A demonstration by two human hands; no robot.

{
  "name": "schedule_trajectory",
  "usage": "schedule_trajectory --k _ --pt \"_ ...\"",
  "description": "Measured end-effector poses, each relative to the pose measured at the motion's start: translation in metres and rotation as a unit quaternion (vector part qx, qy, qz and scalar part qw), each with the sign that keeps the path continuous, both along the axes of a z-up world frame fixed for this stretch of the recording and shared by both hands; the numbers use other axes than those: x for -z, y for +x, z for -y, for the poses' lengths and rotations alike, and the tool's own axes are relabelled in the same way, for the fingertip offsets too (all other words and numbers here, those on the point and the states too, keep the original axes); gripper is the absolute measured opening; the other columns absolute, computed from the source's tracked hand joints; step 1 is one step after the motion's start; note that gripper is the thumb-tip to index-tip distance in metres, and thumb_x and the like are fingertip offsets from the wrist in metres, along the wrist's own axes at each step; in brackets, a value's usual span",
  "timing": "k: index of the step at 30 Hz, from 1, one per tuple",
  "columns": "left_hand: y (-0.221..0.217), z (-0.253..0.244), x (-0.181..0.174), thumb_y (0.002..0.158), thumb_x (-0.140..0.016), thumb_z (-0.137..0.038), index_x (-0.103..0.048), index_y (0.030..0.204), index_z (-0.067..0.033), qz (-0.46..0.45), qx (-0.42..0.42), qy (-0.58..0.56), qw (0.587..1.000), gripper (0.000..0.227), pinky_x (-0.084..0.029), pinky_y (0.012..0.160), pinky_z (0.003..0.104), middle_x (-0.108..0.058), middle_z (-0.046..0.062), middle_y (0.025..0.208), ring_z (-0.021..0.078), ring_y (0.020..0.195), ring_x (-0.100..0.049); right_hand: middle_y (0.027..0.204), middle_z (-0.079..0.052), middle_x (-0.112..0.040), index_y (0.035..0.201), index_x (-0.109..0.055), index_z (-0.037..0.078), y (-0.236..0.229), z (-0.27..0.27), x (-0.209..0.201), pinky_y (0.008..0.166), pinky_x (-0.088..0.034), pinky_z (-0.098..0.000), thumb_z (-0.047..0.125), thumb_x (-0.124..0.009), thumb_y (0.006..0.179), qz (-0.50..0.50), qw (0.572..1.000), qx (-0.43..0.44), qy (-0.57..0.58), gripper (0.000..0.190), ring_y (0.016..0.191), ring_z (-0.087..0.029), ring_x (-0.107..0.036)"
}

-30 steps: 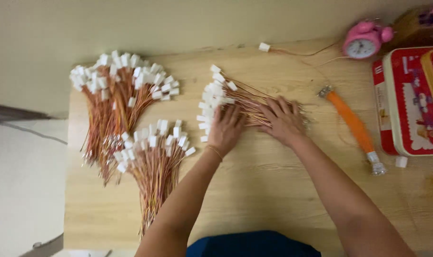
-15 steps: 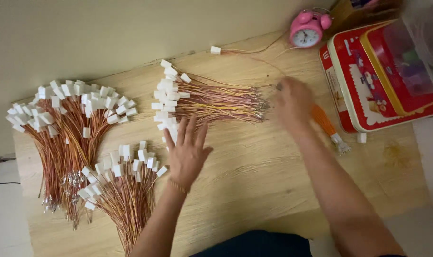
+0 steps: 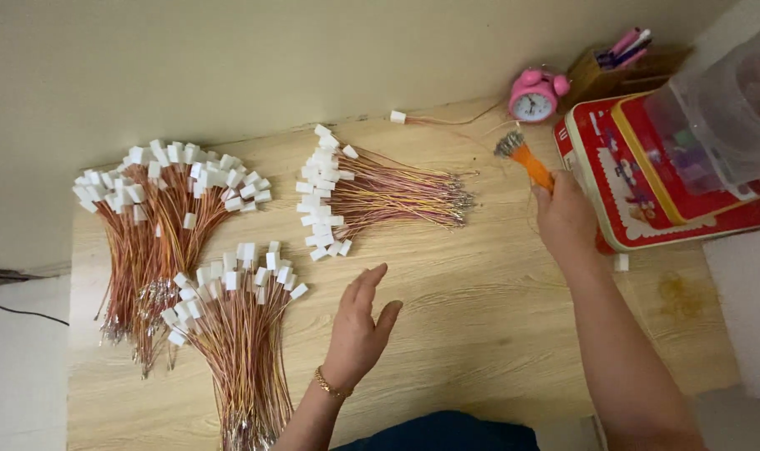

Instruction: The person inserts thin copper wires into small white plastic connectors by hand. They repeatedly pick up wires and connectors from a wooden table, fit the wire ends into the plastic housing, and place the assembled units into a pile. The person also handles a bundle of orange wires, separating them and organizing the workspace.

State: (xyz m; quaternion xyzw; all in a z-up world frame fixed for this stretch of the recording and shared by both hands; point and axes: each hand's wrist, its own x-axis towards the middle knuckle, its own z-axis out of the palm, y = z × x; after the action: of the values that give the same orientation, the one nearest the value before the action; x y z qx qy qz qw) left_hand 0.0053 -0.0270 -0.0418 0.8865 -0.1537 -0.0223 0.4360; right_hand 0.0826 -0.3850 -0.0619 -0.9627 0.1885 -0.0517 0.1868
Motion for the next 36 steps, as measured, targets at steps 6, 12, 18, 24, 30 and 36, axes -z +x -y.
schedule_trajectory --k 6,12,18,24,30,36 --pt "-0.001 0.021 -0.049 0.098 -0.064 -0.011 -0.036 0.155 -0.0023 -0.221 -0.003 -0.351 0.91 0.063 -0.045 0.111 0.055 -0.058 0.028 0.143 0.043 0.135 -0.056 0.097 -0.018 -0.065 0.131 -0.061 0.002 -0.049 -0.083 -0.123 0.078 -0.053 -0.0449 0.02 -0.051 0.111 0.044 0.958 -0.11 0.26 0.029 0.082 -0.029 -0.063" --pt "0.009 0.039 -0.037 0.104 -0.061 -0.012 -0.057 0.14 0.0047 -0.192 -0.046 -0.567 0.8 0.041 -0.06 0.088 0.036 -0.069 0.022 0.127 0.0292 0.111 -0.07 0.079 -0.01 -0.067 0.125 -0.068 0.004 -0.085 -0.172 -0.097 0.062 -0.06 -0.034 0.017 -0.061 0.102 -0.075 0.87 -0.175 0.455 0.028 0.068 -0.019 -0.065" --pt "-0.005 0.005 -0.04 0.102 -0.064 -0.011 -0.057 0.143 0.002 -0.25 0.001 -0.622 0.742 0.044 -0.05 0.054 0.02 -0.072 0.021 0.121 0.016 0.083 -0.07 0.07 -0.018 -0.067 0.114 -0.064 -0.001 -0.098 -0.2 -0.089 0.047 -0.059 -0.0351 0.02 -0.061 0.103 -0.074 0.744 -0.126 0.653 0.024 0.056 -0.026 -0.069" --pt "-0.009 -0.018 -0.047 0.099 -0.068 -0.009 -0.067 0.128 0.0035 -0.246 -0.064 -0.634 0.73 0.031 -0.06 0.083 0.033 -0.075 0.022 0.109 0.0232 0.093 -0.074 0.085 -0.01 -0.059 0.116 -0.061 -0.002 -0.104 -0.223 -0.105 0.066 -0.054 -0.0335 0.022 -0.056 0.107 -0.017 0.841 -0.156 0.518 0.026 0.076 -0.022 -0.061" --pt "-0.023 -0.032 -0.04 0.099 -0.065 -0.002 -0.062 0.126 0.0091 -0.275 -0.091 -0.636 0.715 0.029 -0.064 0.083 0.046 -0.073 0.027 0.102 0.0355 0.09 -0.076 0.083 -0.009 -0.069 0.103 -0.077 0.007 -0.108 -0.246 -0.145 0.07 -0.056 -0.0318 0.006 -0.077 0.096 0.229 0.91 -0.25 0.24 0.007 0.077 -0.022 -0.069" --pt "-0.026 -0.044 -0.045 0.103 -0.059 -0.007 -0.057 0.139 0.0032 -0.248 -0.049 -0.614 0.748 0.038 -0.067 0.079 0.041 -0.073 0.02 0.109 0.0268 0.087 -0.076 0.08 -0.01 -0.069 0.096 -0.075 0.007 -0.108 -0.26 -0.151 0.071 -0.058 -0.0376 0.003 -0.075 0.093 0.248 0.893 -0.318 0.201 0.005 0.075 -0.028 -0.072"
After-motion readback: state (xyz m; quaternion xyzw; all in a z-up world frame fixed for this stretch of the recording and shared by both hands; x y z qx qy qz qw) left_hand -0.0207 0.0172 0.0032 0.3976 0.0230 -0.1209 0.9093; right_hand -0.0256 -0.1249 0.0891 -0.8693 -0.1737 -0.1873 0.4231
